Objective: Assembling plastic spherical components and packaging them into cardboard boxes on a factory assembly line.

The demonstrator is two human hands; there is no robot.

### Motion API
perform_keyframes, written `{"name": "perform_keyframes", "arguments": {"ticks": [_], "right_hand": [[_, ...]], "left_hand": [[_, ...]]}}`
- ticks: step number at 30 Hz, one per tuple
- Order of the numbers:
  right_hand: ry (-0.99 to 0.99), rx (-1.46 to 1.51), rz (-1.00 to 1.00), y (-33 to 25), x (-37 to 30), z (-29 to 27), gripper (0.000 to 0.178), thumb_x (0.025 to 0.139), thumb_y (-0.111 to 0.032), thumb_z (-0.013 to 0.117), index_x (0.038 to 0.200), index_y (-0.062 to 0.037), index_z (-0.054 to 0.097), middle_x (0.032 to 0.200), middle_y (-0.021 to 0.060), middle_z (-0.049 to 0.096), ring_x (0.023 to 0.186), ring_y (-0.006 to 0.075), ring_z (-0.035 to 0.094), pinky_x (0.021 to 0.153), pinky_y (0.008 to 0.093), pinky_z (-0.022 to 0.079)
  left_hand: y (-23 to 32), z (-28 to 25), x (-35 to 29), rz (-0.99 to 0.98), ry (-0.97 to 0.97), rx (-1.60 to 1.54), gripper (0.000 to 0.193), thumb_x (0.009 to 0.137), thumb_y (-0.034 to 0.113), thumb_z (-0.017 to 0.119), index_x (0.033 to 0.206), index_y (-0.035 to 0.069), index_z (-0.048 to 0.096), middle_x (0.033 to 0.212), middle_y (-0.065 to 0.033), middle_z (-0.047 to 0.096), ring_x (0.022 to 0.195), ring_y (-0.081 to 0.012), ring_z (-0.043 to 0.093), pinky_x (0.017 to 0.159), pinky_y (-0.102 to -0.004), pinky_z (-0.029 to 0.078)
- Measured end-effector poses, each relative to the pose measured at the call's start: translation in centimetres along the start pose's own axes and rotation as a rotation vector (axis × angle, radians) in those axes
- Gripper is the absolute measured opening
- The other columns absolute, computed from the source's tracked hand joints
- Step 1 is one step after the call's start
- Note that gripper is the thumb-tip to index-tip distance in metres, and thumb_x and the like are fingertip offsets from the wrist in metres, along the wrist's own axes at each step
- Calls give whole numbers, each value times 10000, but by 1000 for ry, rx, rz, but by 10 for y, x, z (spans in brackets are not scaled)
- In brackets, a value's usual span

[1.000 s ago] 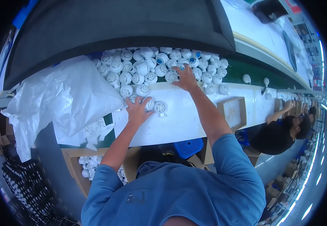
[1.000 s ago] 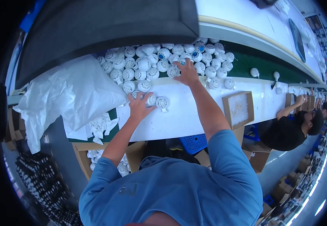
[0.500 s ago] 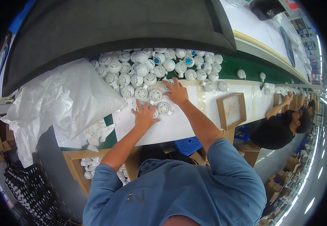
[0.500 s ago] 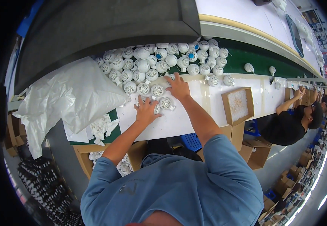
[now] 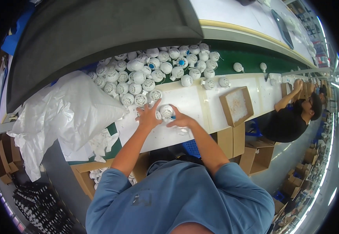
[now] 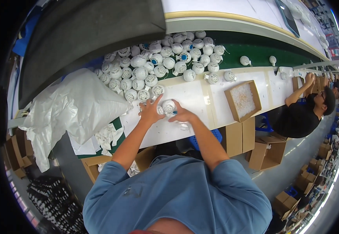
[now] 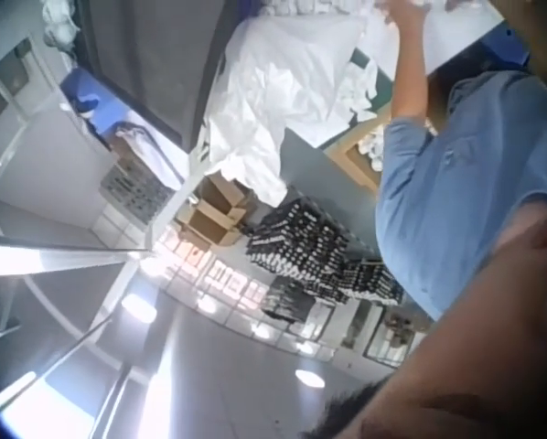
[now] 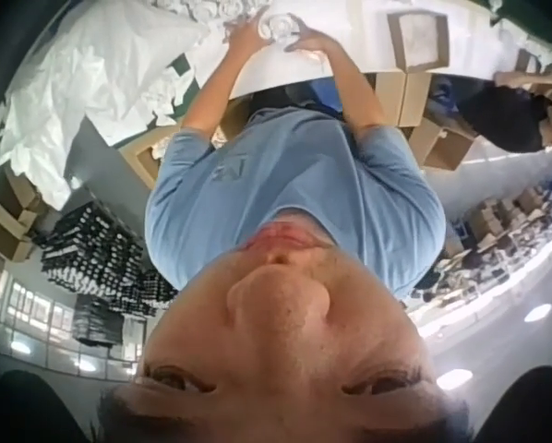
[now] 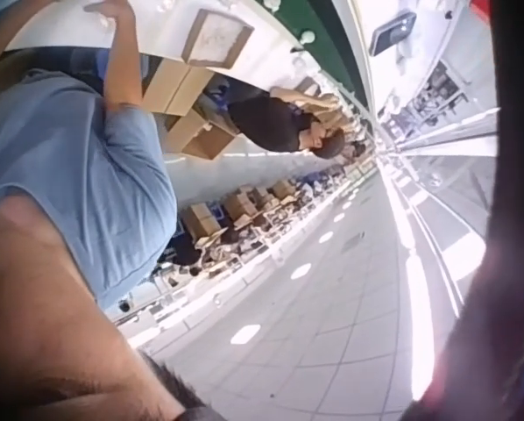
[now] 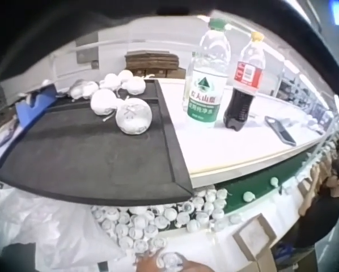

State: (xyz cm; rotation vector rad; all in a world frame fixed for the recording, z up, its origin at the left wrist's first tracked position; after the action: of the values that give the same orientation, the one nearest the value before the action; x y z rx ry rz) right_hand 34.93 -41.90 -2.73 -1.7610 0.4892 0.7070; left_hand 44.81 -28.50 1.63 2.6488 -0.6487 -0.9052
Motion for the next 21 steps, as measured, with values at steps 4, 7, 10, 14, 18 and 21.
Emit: {"name": "perform_keyframes", "arguments": {"ticks": [4,7,10,14,18,21], "right_hand": [[27,248,-81,1,7,11,1094,661,-252,835,1514,-140,158,1433,160,383,1338,283,364,1087,360,320],[-38,351,-61,-15,-3,12,1037,698,-242,814,1511,-148,178,1433,148,380,1338,273,359,1082,358,323],[-122,450,-16,-24,-14,13,951,748,-218,787,1505,-143,216,1423,134,403,1330,257,369,1073,355,331],[-184,523,-64,-12,-13,29,889,786,-222,756,1501,-148,233,1422,131,402,1319,249,378,1068,353,334],[-152,416,-181,-2,-25,36,889,793,-231,751,1505,-147,225,1408,133,412,1291,246,407,1055,346,345],[-67,548,-314,16,-74,29,900,800,-230,747,1515,-143,206,1384,140,438,1295,256,400,1076,350,318]], "left_hand": [[-6,12,3,39,-118,95,866,642,425,794,1404,425,382,1383,-126,383,1246,-552,240,786,-761,405],[-29,46,24,160,-158,92,884,621,433,805,1411,338,420,1333,-152,461,1249,-459,343,929,-725,337],[-25,36,8,250,-130,106,885,621,445,807,1407,269,440,1234,-144,545,1198,-369,445,1001,-642,278],[-15,16,-22,343,-2,35,871,623,449,810,1385,200,470,1090,-123,628,1053,-263,559,986,-516,255],[10,-2,-50,395,12,-6,867,632,429,815,1382,162,470,1024,-111,646,977,-232,593,964,-460,262],[57,4,-70,496,-40,73,863,635,413,820,1381,161,467,1009,-104,648,971,-238,594,970,-449,269]]}}
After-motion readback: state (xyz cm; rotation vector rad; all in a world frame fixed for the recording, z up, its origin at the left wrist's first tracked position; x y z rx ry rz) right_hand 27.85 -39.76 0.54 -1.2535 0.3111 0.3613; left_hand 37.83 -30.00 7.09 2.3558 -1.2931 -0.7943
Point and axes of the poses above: each hand's wrist, its own x-axis towards the middle knuckle, its own z-axis out of the palm, y = z × x, the point moved 8 cm from there along x, towards the middle knuckle
